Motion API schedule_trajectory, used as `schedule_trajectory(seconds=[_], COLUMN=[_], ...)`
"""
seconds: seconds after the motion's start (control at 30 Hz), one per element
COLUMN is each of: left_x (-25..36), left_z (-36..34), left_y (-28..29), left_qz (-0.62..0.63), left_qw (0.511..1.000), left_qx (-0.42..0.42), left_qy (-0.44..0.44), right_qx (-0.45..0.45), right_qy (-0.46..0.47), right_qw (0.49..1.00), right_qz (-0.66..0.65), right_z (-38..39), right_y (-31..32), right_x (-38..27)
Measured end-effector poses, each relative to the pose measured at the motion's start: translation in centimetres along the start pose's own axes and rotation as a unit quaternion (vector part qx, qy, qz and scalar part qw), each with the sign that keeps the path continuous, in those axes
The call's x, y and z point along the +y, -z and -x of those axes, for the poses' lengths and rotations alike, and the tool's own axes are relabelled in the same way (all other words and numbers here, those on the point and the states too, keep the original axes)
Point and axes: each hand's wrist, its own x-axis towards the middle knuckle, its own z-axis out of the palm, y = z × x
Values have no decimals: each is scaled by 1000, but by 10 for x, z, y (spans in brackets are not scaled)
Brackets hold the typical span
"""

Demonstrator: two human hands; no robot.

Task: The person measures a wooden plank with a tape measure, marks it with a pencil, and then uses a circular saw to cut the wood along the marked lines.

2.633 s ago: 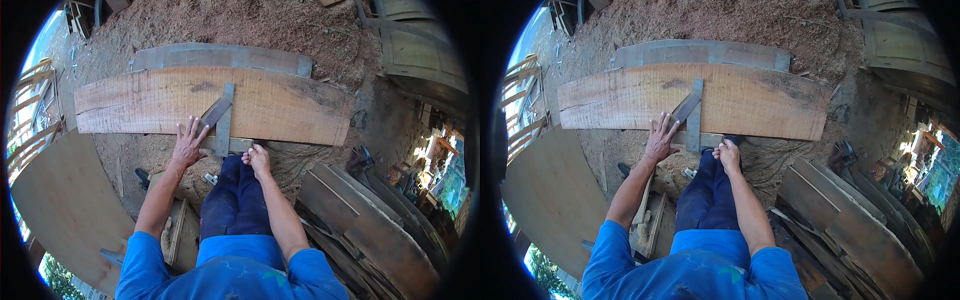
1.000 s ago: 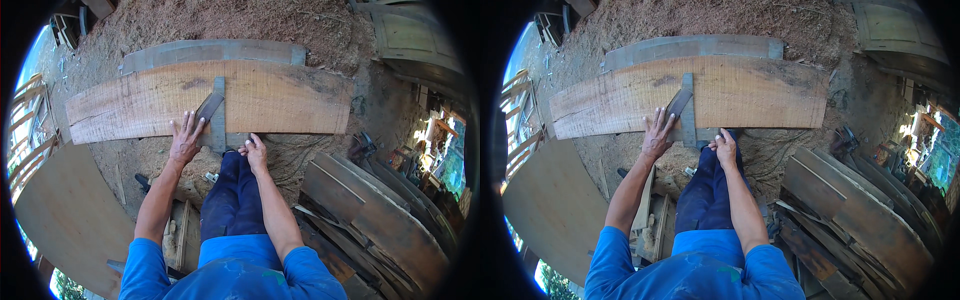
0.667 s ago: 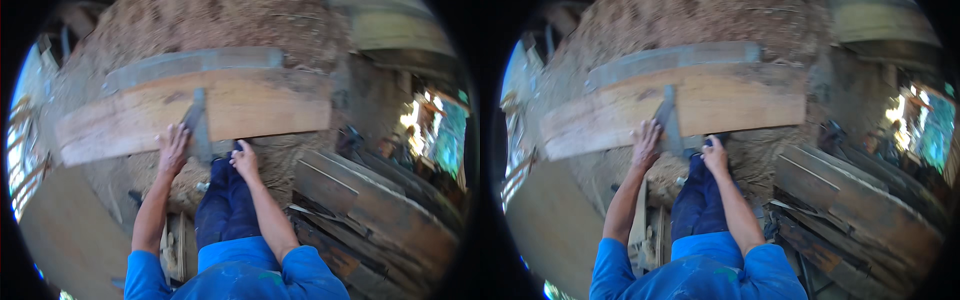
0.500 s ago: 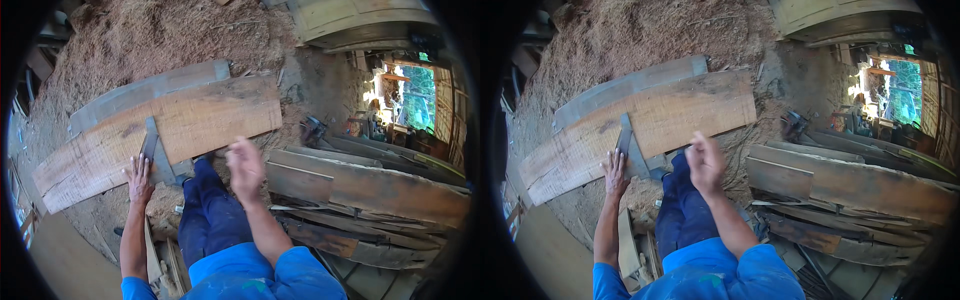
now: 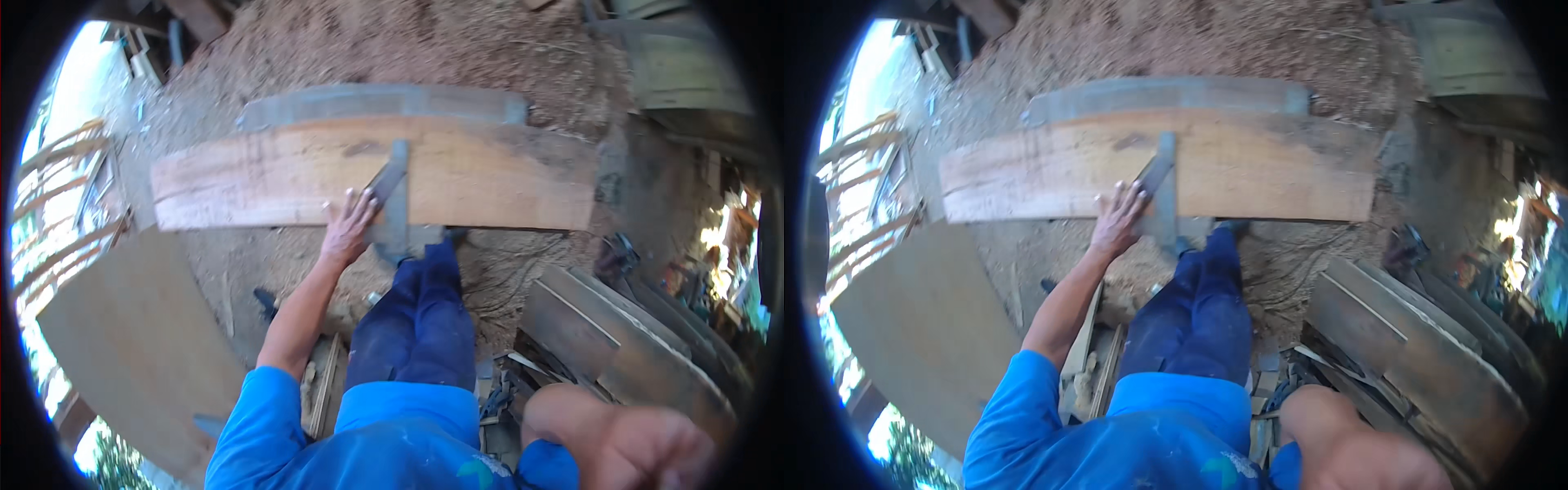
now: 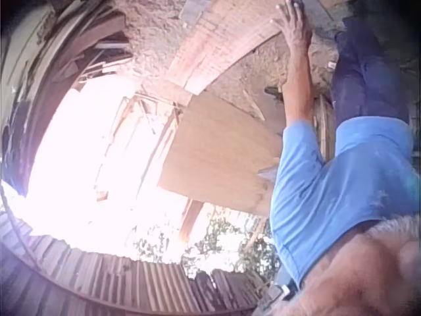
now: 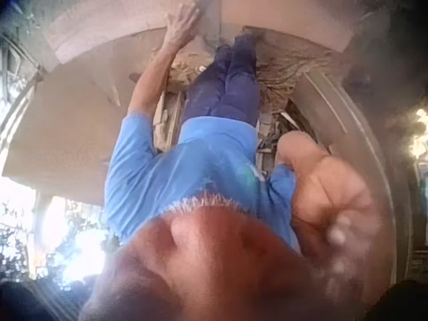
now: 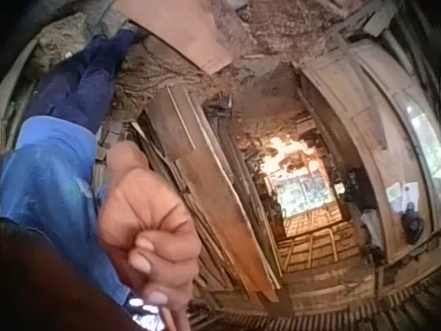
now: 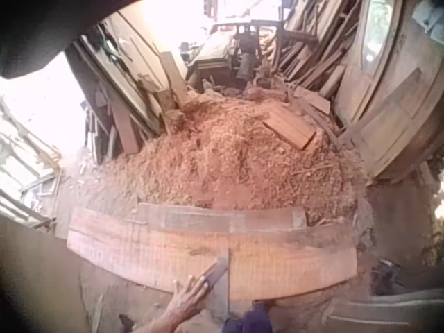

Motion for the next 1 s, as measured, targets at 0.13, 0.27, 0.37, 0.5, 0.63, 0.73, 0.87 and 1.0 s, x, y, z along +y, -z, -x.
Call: schedule_trajectory(seconds=[0.13,0.27,0.37,0.5,0.63,0.73,0.87,1.0], left_x=[5,1,2,0,4,3,4,-2], left_z=[-2,5,4,1,-1,2,0,3], left_y=[16,14,12,10,15,16,16,11], left_qz=[20,27,33,-11,33,25,32,14], left_qw=[999,999,999,1000,998,999,999,1000], left_qx=[-35,-23,-28,-4,-41,-34,-37,-6], left_qy=[4,16,23,15,15,15,17,10], right_qx=[-214,-423,-494,-535,-552,-555,-616,-654], right_qy=[-269,-347,-353,-311,-308,-311,-339,-401], right_qw=[925,801,743,726,712,706,654,591], right_qz=[163,242,283,299,306,313,279,249], right_z=[139,315,352,359,355,348,345,355], right_y=[-5,-24,-41,-67,-78,-84,-60,-7], right_x=[40,98,137,172,186,187,162,84])
